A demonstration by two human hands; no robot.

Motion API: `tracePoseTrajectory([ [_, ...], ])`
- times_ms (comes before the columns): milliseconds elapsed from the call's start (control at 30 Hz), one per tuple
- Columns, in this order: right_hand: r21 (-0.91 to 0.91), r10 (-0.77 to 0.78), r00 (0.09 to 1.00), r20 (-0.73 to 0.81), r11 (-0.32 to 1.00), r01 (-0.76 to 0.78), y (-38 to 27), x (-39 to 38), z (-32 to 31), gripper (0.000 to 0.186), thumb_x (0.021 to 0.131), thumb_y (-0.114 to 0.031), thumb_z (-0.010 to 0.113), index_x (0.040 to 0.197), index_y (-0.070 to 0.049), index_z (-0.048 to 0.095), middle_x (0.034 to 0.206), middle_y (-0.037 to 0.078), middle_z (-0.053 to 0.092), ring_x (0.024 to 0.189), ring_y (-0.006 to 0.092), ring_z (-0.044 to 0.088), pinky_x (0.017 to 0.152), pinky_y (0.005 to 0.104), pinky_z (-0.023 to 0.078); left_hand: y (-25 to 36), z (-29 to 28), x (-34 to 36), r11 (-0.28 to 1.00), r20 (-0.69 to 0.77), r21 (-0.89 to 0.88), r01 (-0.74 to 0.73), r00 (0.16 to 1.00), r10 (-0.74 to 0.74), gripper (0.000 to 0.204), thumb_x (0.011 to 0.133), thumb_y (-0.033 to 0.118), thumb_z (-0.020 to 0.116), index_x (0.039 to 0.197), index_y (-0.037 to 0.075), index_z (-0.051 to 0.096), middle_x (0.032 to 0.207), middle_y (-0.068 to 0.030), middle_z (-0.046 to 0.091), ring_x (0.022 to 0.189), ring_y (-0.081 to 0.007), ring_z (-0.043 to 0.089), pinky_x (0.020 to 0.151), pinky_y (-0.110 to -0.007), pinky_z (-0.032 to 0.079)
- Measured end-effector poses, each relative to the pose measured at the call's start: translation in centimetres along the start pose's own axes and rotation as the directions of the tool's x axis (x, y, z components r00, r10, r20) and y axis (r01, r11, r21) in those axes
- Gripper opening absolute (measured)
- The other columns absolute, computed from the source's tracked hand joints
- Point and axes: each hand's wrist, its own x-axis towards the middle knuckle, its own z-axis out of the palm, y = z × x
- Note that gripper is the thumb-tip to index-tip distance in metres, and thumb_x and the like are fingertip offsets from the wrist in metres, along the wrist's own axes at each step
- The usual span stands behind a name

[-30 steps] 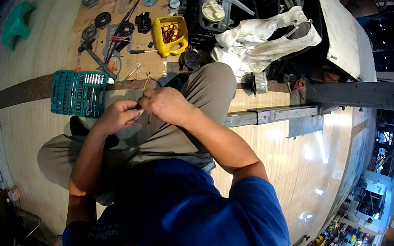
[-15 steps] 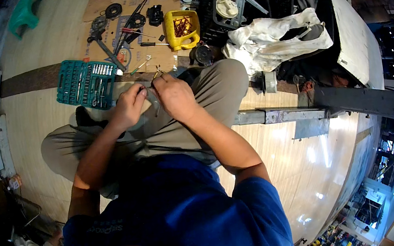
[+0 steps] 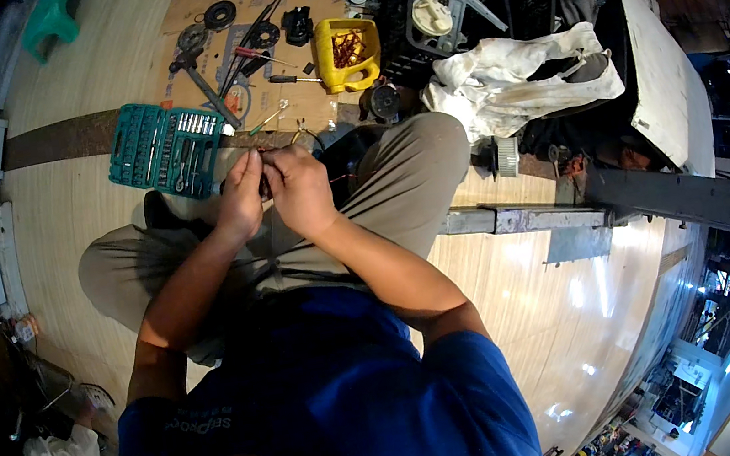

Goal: The person works on a motor component, stripping and twisting wires together before securing them with a tool.

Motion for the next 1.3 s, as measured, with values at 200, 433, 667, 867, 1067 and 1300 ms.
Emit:
tracePoseTrajectory([
  [200,0.079,0.099,0.995,0.022,0.992,-0.1,0.4,0.1,1.9,0.018,0.076,-0.002,0.068,0.094,0.001,0.065,0.085,0.019,0.065,0.08,0.0329,0.064,0.071,0.0353,0.05,0.7,0.4,1.0,0.986,-0.183,-0.157,-0.059,0.983,0.03,0.025,0.101,0.025,0.043,0.096,0.004,0.054,0.083,-0.0028,0.057,0.074,-0.0106,0.054,0.068,-0.024,0.044],
  [433,0.091,0.083,0.994,0.071,0.992,-0.09,0.6,-1.5,2.9,0.013,0.08,-0.005,0.068,0.09,0.001,0.065,0.082,0.019,0.065,0.073,0.0326,0.064,0.066,0.0347,0.05,3.1,-3.1,3.6,0.799,-0.052,-0.6,-0.043,0.999,0.014,0.027,0.1,0.036,0.04,0.099,0.01,0.049,0.074,-0.004,0.05,0.067,-0.0183,0.051,0.071,-0.036,0.048],
  [667,0.186,0.135,0.978,0.161,0.969,-0.164,1.9,-1.4,3.4,0.011,0.082,-0.008,0.067,0.087,0.002,0.064,0.072,0.02,0.062,0.06,0.0284,0.06,0.059,0.0338,0.048,3.1,-5.0,3.1,0.73,0.228,-0.66,0.175,0.973,-0.027,0.034,0.101,0.04,0.038,0.088,0.013,0.052,0.06,0.0031,0.032,0.057,-0.0108,0.032,0.061,-0.029,0.032],
  [867,0.117,0.107,0.958,0.267,0.983,-0.143,1.9,0.3,2.6,0.019,0.085,-0.014,0.065,0.097,0.002,0.062,0.077,0.022,0.062,0.068,0.035,0.062,0.061,0.0363,0.049,3.2,-3.0,3.1,0.778,0.046,-0.628,-0.021,0.997,0.064,0.035,0.101,0.04,0.035,0.087,0.011,0.049,0.067,-0.0034,0.048,0.061,-0.0165,0.044,0.061,-0.032,0.04],
  [1067,0.098,-0.096,0.964,0.247,0.992,0.073,0.8,2.6,3.3,0.027,0.087,-0.017,0.061,0.107,0.0,0.058,0.087,0.025,0.063,0.082,0.0426,0.061,0.07,0.0452,0.049,2.6,-2.8,3.2,0.842,-0.055,-0.515,-0.162,0.986,0.156,0.036,0.103,0.034,0.03,0.108,0.002,0.047,0.107,-0.0246,0.061,0.098,-0.0304,0.062,0.088,-0.04,0.049],
  [1300,-0.195,-0.106,0.852,0.512,0.952,0.236,-0.1,4.9,2.8,0.02,0.087,-0.018,0.055,0.094,0.0,0.056,0.087,0.02,0.064,0.083,0.0398,0.061,0.071,0.0475,0.049,4.1,-2.7,3.2,0.889,-0.055,-0.383,-0.252,0.967,0.25,0.036,0.103,0.035,0.031,0.103,0.005,0.049,0.129,-0.0246,0.052,0.116,-0.028,0.052,0.101,-0.038,0.04],
])
